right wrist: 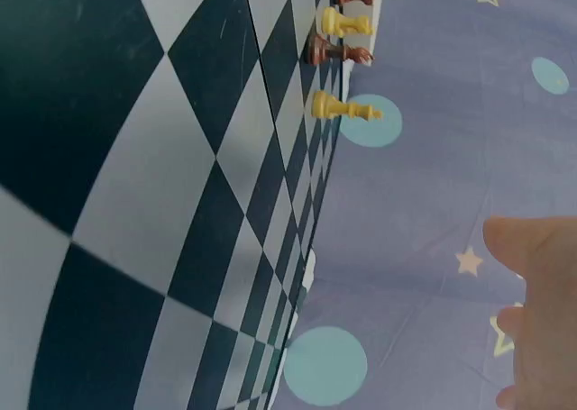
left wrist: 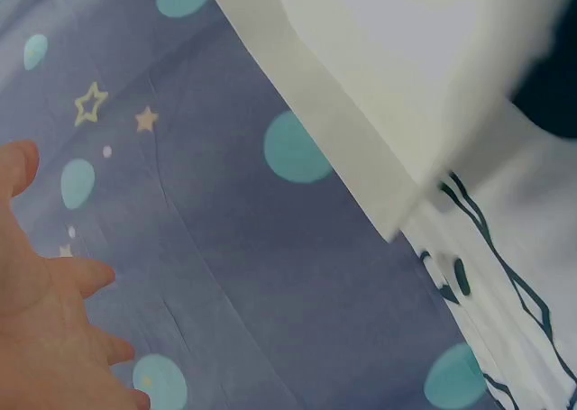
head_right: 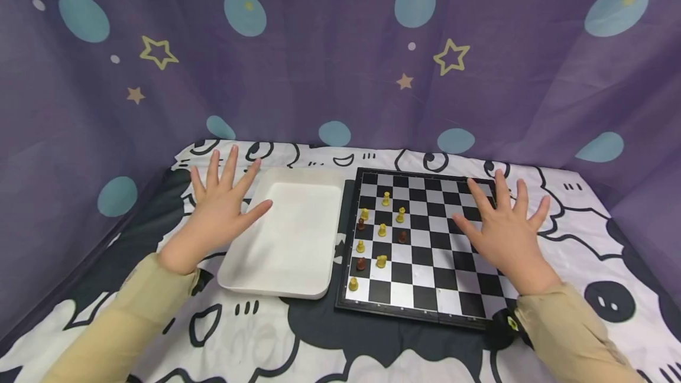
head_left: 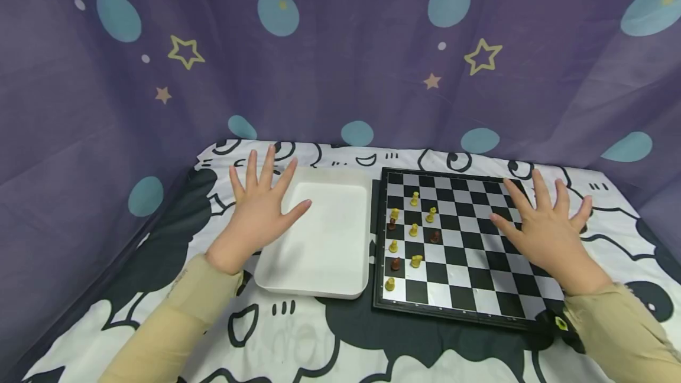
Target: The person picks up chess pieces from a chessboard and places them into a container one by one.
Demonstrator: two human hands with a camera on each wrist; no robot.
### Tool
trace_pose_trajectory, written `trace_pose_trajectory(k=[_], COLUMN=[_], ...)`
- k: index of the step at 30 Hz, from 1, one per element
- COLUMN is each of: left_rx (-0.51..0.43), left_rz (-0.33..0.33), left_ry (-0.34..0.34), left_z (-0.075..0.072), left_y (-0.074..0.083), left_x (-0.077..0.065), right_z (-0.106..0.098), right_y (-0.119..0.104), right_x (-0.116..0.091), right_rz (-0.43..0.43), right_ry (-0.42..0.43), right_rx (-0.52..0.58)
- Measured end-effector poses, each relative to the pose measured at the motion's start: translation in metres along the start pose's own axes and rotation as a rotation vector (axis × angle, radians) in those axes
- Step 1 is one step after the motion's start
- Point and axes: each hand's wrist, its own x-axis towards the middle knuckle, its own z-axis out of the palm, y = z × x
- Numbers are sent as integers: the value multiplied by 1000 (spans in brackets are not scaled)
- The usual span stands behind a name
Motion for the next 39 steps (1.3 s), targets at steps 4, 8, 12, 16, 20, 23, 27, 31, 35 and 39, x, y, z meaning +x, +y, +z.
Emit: trace_pose_trajectory(k=[4, 8, 12, 16, 20, 23, 27, 31, 35, 39], left_rx=[-5, -9, -23, -36, -34, -22, -17, -42, -62, -83], left_rz=[33, 68, 97, 126, 157, 187, 232, 262, 288, 307], left_ry=[-22, -50, -87, -115, -135, -144, -162, -200, -256, -329], left_z=[1, 5, 9, 13, 16, 18, 21, 23, 27, 31], left_y=[12, 23, 32, 41, 47, 50, 55, 59, 65, 72], left_x=[8, 15, 22, 30, 36, 40, 47, 57, 67, 77], right_z=[7, 17, 27, 36, 40, 40, 40, 40, 40, 41], right_y=[-6, -9, -9, -8, -6, -5, -5, -5, -6, -6], right_x=[5, 11, 15, 18, 20, 22, 23, 23, 23, 22], right_rz=[-51, -123, -162, -171, -184, -188, -202, -216, -217, -214], right_ry=[-20, -90, -214, -345, -420, -466, -487, -473, -472, -471], right_rx=[-15, -44, -64, -51, -25, 2, 15, 17, 23, 30])
